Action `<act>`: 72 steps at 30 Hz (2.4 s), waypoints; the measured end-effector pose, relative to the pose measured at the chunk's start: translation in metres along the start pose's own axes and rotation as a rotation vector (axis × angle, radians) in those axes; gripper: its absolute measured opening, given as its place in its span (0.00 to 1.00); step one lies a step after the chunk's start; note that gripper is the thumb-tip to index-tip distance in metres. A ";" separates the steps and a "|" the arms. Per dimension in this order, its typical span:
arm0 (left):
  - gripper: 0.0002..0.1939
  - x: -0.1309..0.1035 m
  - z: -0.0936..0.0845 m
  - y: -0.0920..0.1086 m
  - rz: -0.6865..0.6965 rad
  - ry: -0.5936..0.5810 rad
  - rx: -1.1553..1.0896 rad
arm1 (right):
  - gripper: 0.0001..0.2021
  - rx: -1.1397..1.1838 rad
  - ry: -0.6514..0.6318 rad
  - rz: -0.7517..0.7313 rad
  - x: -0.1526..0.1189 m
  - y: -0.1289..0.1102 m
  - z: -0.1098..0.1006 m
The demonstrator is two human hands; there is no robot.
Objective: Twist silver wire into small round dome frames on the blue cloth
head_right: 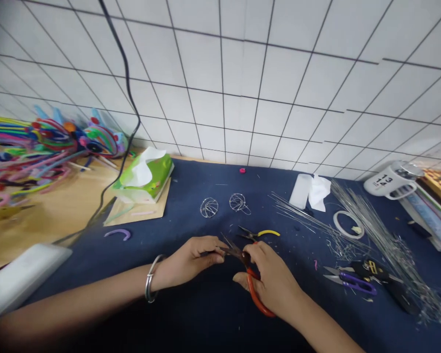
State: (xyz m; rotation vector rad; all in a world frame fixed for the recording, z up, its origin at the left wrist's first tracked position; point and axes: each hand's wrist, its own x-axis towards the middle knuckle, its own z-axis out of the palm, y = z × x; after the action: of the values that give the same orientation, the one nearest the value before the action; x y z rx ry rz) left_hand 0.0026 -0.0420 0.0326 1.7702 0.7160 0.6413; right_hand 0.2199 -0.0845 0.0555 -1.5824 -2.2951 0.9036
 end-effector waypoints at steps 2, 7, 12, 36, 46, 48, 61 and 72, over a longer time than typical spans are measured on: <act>0.08 0.004 0.003 0.002 0.019 -0.022 0.012 | 0.16 -0.009 0.014 0.007 -0.006 0.002 -0.002; 0.11 0.017 0.014 0.009 0.061 -0.073 0.035 | 0.16 -0.044 0.099 0.030 -0.024 0.006 -0.007; 0.15 0.039 0.028 0.024 0.162 -0.160 0.094 | 0.12 -0.034 0.186 0.092 -0.048 0.019 -0.007; 0.14 0.070 0.099 0.012 -0.088 -0.431 -0.115 | 0.11 0.029 0.310 0.437 -0.108 0.053 0.015; 0.12 0.027 0.052 0.001 -0.250 -0.229 -0.336 | 0.25 -0.472 0.182 0.394 -0.121 0.113 -0.026; 0.11 0.012 0.042 -0.002 -0.246 -0.143 -0.298 | 0.23 -0.508 0.139 0.389 -0.121 0.118 -0.034; 0.06 -0.040 0.001 -0.017 -0.211 0.302 -0.205 | 0.13 -0.640 0.298 0.195 -0.005 0.076 -0.052; 0.11 -0.031 -0.017 -0.032 -0.319 0.478 -0.768 | 0.12 -0.336 0.191 -0.045 0.084 0.013 -0.038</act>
State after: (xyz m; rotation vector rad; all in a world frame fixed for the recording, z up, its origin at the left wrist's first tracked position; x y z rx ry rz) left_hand -0.0359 -0.0462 0.0043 0.7819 0.8933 0.9691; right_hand 0.2151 0.0085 0.0637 -1.6496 -2.4239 0.3480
